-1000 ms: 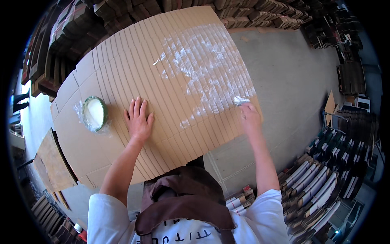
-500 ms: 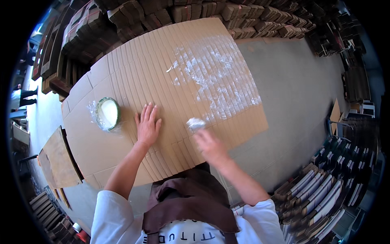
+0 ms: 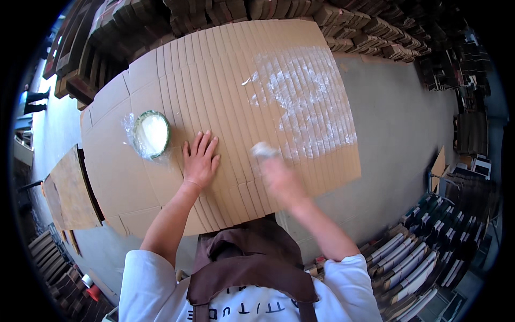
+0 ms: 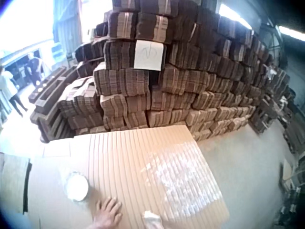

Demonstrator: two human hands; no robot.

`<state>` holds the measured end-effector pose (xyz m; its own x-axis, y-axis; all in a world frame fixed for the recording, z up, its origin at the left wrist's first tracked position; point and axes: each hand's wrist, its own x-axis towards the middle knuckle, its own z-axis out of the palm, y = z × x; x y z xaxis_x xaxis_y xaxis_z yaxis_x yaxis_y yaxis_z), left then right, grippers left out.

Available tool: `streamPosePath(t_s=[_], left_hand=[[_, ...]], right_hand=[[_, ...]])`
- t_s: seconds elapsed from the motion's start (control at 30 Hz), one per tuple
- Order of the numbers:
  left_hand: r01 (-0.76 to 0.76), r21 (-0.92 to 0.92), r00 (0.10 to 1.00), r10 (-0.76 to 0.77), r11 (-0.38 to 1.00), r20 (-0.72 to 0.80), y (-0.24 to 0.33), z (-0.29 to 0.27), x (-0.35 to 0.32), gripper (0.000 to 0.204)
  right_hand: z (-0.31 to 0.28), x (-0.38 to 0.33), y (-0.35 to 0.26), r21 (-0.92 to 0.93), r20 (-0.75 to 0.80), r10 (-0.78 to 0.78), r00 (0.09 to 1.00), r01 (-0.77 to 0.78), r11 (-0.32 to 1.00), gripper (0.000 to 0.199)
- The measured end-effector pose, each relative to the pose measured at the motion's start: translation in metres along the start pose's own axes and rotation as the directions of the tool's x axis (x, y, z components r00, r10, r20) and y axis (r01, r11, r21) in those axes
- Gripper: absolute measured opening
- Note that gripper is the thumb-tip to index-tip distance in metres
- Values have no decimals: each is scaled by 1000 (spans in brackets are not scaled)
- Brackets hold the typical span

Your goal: The person retrieves a container of white adhesive and a brush, then walks to a workbench. They repeatedly dip the brush and spread the adhesive across a large flat cardboard sheet, covering most of its surface area.

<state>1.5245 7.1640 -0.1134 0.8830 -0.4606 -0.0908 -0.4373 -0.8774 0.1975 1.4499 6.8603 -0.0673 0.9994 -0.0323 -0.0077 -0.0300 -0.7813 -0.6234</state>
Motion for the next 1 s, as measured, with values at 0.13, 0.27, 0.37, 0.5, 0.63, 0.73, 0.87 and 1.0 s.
streamPosePath(t_s=[0.13, 0.27, 0.37, 0.5, 0.63, 0.73, 0.87, 1.0], left_hand=[[-9, -20, 1000, 10, 1000, 22, 3, 1, 0, 55], [4, -7, 1000, -4, 1000, 16, -2, -5, 14, 55], [-4, -19, 1000, 5, 1000, 29, -3, 0, -2, 54], [-8, -50, 999, 10, 999, 37, 1, -4, 7, 54], [10, -50, 999, -8, 999, 35, -4, -2, 2, 54], [18, -45, 999, -16, 999, 52, -4, -1, -6, 55], [8, -87, 1000, -6, 996, 22, 0, -5, 8, 57], [-12, -90, 1000, 12, 996, 8, -3, -4, 5, 58]], right_hand=[[2, 27, 9, 366, 16, 295, 955, -280, 887, 23], [-35, 84, 24, 507, -51, 407, 912, -328, 798, 19], [14, 59, -34, 737, 252, 429, 868, -459, 496, 17], [21, 60, -6, 472, 169, 392, 904, -423, 773, 22], [-38, 70, 5, 2, -129, 292, 948, -294, 956, 19], [1, 34, -43, 41, -110, -125, 986, 130, 991, 18], [45, 34, -37, 22, 40, 104, 994, -105, 994, 18], [-16, 80, -17, 172, -2, 206, 979, -203, 964, 22]])
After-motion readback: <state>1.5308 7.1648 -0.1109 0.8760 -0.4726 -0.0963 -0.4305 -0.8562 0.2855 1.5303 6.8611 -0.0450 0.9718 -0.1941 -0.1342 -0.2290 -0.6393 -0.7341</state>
